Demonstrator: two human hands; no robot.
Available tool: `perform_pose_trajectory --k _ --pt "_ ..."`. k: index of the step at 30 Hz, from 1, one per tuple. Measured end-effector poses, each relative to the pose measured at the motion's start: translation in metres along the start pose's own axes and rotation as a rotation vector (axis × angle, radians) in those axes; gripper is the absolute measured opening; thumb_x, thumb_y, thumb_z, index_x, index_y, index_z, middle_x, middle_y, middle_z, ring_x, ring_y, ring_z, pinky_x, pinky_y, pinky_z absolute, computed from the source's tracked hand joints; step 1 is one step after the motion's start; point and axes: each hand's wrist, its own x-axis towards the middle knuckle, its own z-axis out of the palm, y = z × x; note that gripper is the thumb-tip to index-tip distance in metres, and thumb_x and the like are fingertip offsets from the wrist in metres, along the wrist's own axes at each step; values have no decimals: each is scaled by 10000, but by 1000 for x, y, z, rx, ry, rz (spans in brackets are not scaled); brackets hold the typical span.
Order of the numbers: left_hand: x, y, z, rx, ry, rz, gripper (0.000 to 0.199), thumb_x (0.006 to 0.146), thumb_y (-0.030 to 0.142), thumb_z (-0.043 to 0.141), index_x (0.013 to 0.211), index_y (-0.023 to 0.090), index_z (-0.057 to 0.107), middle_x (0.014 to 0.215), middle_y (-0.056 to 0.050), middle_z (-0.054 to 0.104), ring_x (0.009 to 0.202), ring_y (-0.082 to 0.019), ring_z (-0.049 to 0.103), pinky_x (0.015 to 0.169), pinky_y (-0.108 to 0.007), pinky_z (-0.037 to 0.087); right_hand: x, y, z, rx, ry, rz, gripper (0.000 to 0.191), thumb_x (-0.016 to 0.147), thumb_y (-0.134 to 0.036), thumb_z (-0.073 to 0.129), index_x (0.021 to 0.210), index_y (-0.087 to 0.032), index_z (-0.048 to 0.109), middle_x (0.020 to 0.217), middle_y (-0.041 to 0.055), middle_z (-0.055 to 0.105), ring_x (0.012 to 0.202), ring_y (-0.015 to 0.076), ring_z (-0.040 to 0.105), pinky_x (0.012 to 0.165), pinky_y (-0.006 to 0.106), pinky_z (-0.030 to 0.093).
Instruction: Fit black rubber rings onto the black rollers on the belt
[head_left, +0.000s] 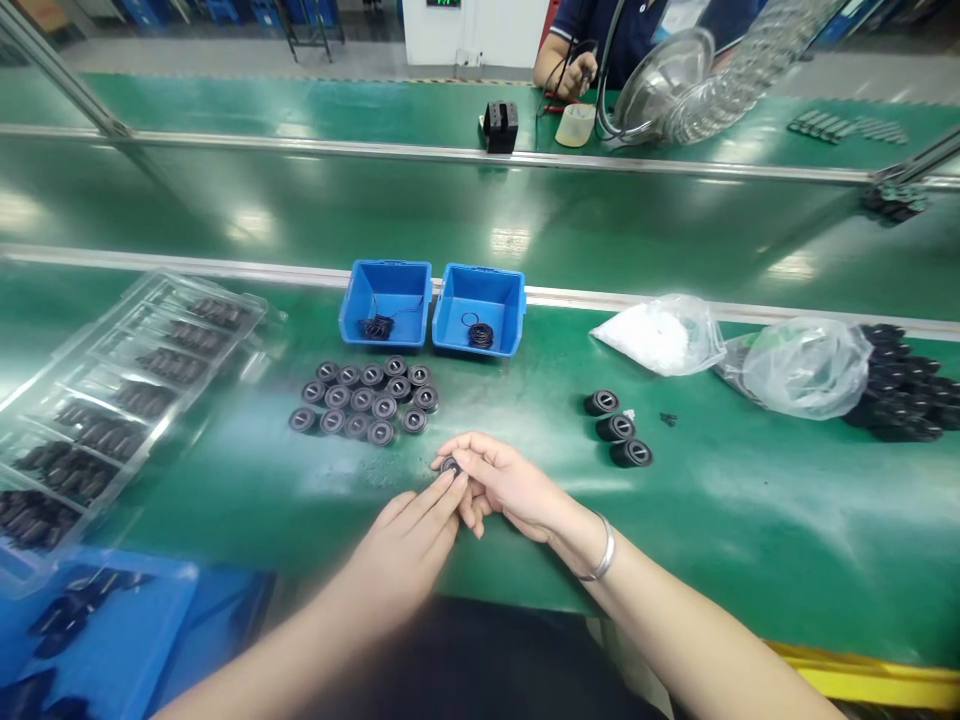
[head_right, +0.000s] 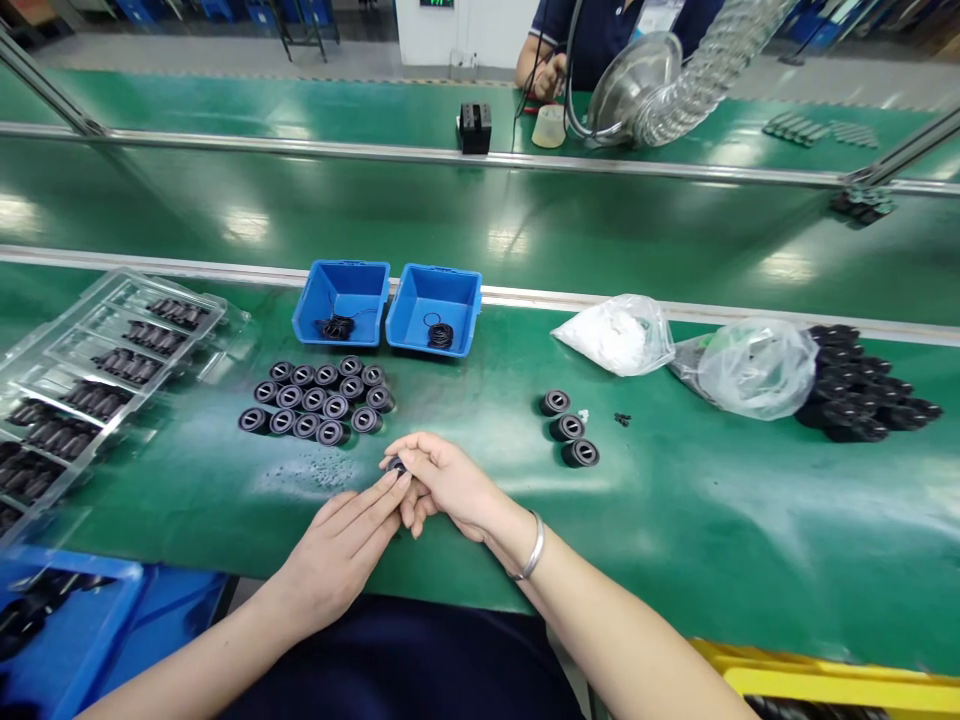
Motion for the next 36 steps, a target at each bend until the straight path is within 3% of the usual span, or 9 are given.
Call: perform_pose_trajectory --k 3,8,14,21,25,28,31,33,36 --pt "0 -5 -3 -26 -9 18 349 975 82 359 1155 103 657 1343 -123 616 1298 -226 514 1056 -363 323 1 2 0 -11 13 -2 233 952 -401 540 1029 -181 545 567 -52 571 406 85 554 365 178 489" --pt "-4 -2 -1 8 -19 -2 367 972 82 346 1187 88 643 1358 -127 604 1285 -246 522 1052 -381 327 0 4 0 -7 -8 -41 272 933 -414 574 1076 -184 541 669 -17 632 562 126 650 447 214 548" --pt "-1 10 3 74 28 -24 353 956 85 367 1161 79 654 1337 -133 619 1253 -271 542 1038 -401 344 1 7 0 -81 4 -30 268 946 -423 539 1055 -179 545 500 -63 554 388 86 530 361 168 467" --pt "-6 -15 -8 160 45 -65 309 914 22 419 1084 79 670 1311 -165 631 1244 -304 561 987 -445 419 0 10 7 -81 102 -143 422 902 -443 600 1233 -210 481 792 7 612 684 153 675 424 199 521" --pt "-6 -28 -12 202 37 -121 283 896 -4 443 1032 92 672 1320 -172 623 1233 -309 575 995 -467 431 -8 13 6 -299 160 -192 383 938 -429 535 1240 -202 474 743 1 632 501 107 596 434 214 489" --pt "-2 -26 -19 183 47 -142 252 898 10 460 1004 103 667 1313 -176 625 1241 -329 568 978 -472 455 -23 7 0 -623 339 -394 295 965 -386 479 1202 -215 519 1144 121 627 522 79 585 498 257 521" --pt "1 -19 -28 87 76 -232 214 932 78 465 1010 132 657 1165 -150 702 1078 -277 669 874 -392 529 -39 -6 -16 -914 647 -578 324 967 -345 460 1271 -235 486 1485 177 345 708 122 651 658 332 576" --pt "4 -15 -32 -58 76 -293 216 961 128 439 1018 150 647 1007 -104 736 911 -205 713 800 -310 560 -47 -15 -31 -1077 843 -583 415 956 -340 475 1346 -211 419 1486 210 328 871 197 670 795 407 569" --pt "8 -11 -34 -294 34 -402 207 974 193 444 977 180 650 868 -42 726 772 -152 710 705 -241 574 -50 -24 -56 -1199 1020 -522 550 923 -357 522 1402 -145 353 1322 234 484 1143 320 583 921 508 511"
